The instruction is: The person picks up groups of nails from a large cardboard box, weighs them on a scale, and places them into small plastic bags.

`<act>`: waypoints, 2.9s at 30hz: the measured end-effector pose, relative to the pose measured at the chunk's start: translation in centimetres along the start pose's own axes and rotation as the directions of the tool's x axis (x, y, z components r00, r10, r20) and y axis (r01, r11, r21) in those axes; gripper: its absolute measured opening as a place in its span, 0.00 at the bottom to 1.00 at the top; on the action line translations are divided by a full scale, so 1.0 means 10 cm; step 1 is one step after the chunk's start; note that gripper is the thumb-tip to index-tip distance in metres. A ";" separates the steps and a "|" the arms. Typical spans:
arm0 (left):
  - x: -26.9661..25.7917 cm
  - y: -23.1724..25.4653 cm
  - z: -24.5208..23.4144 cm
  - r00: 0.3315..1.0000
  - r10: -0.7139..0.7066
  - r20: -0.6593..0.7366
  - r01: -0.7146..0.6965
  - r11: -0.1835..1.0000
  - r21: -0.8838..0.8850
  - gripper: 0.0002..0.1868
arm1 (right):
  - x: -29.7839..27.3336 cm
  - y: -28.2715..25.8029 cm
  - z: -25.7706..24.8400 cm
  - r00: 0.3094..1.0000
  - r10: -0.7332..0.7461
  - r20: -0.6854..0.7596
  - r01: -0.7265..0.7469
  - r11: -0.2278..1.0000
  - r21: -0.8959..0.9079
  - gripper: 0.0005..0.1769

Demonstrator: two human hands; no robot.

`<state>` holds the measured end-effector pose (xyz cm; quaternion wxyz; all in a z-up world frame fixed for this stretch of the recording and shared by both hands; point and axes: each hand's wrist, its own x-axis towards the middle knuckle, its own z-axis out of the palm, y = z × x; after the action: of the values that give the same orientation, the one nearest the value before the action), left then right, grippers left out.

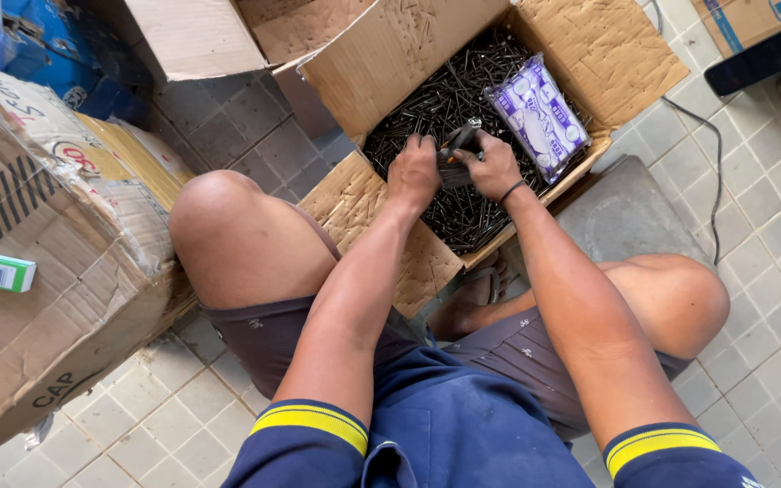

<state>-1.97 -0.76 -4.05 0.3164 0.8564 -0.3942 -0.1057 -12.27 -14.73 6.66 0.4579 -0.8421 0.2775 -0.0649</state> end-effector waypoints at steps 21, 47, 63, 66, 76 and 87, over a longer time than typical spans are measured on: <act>0.00 0.19 -0.42 0.992 -0.075 0.103 0.070 0.996 0.047 0.17 | 0.05 0.30 0.11 0.977 -0.175 0.120 0.196 0.962 -0.189 0.20; 0.12 0.24 -0.71 0.887 -0.172 0.429 0.315 0.905 -0.287 0.42 | 0.28 0.65 0.25 0.951 -0.304 0.057 0.307 0.950 -0.063 0.13; 0.17 0.28 -0.76 0.936 -0.106 0.335 0.246 0.878 -0.410 0.48 | 0.25 0.43 0.08 0.990 -0.063 0.130 0.038 0.982 0.187 0.14; 0.05 0.44 -0.91 0.941 -0.066 0.331 0.222 0.860 -0.460 0.50 | 0.12 0.00 -0.04 0.999 -0.031 0.023 0.016 0.874 0.486 0.19; 0.17 0.25 -0.41 0.936 0.054 0.348 -0.026 0.996 -0.083 0.55 | 0.20 0.36 -0.94 0.921 0.113 -0.372 0.011 0.949 0.315 0.15; 0.38 0.91 -0.60 0.818 0.096 0.568 -0.333 0.884 0.329 0.50 | 0.13 0.94 -1.17 0.854 0.219 -0.472 -0.371 0.892 -0.258 0.13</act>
<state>-2.43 -5.33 6.56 0.0149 0.7880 -0.5758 -0.2172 -19.24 -28.01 5.56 0.2370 -0.8191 0.5064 -0.1284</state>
